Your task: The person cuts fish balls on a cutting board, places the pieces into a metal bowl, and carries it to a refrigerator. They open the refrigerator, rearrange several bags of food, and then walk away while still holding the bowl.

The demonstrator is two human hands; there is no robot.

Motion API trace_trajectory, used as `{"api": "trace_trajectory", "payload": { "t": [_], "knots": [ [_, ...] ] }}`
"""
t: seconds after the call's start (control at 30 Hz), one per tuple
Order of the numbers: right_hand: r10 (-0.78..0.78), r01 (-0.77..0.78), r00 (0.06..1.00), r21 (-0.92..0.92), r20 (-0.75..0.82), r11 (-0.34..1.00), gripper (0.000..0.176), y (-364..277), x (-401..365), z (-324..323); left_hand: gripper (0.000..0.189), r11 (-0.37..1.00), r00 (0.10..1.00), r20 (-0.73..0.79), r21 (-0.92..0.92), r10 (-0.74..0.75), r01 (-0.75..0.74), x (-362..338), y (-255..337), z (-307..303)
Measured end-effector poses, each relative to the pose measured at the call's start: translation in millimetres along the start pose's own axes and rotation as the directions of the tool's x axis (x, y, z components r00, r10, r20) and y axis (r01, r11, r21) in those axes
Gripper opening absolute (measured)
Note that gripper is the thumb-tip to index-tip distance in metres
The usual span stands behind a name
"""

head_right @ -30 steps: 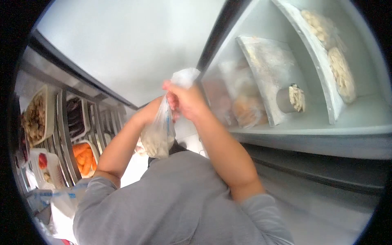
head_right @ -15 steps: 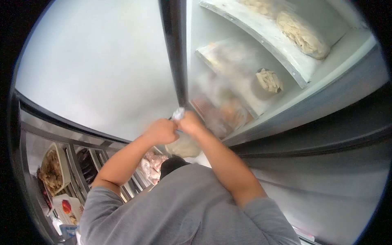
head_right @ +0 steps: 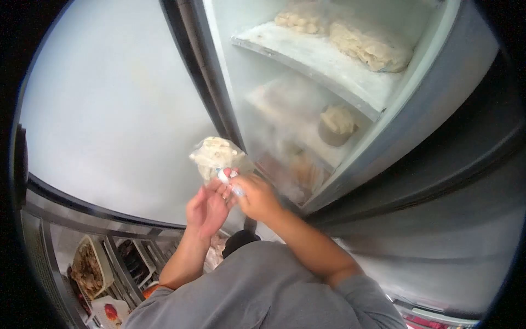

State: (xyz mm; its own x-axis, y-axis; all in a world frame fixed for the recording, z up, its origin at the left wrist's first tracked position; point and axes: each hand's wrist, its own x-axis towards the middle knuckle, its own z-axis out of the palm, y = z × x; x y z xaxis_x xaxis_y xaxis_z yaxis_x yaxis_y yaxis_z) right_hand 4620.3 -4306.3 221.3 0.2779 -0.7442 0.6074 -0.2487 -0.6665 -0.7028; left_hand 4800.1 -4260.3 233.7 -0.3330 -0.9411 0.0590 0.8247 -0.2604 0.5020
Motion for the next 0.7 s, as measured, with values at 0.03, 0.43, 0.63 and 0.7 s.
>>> {"api": "trace_trajectory", "payload": {
  "t": [0.03,0.43,0.63,0.7],
  "knots": [
    [-0.071,0.071,0.997,-0.051,0.004,0.996,0.019,-6.7,5.7,-9.9,0.078,0.999,0.997,0.082,0.046,-0.006,0.002,3.5,3.6,6.3],
    [-0.078,-0.011,0.959,-0.312,-0.271,0.950,0.028,2.7,50.3,-29.9,0.089,0.998,0.937,0.345,0.019,-0.058,0.054,103.4,5.5,6.5],
    [0.041,-0.245,0.877,-0.374,-0.478,0.894,0.045,27.7,112.0,-50.4,0.075,0.974,0.926,0.365,0.228,-0.095,0.009,208.5,6.3,36.7],
    [-0.032,-0.246,0.817,-0.400,-0.575,0.883,0.042,63.7,121.9,-53.0,0.062,0.943,0.923,0.344,0.329,-0.175,0.056,237.9,6.0,35.7]
  ]
}}
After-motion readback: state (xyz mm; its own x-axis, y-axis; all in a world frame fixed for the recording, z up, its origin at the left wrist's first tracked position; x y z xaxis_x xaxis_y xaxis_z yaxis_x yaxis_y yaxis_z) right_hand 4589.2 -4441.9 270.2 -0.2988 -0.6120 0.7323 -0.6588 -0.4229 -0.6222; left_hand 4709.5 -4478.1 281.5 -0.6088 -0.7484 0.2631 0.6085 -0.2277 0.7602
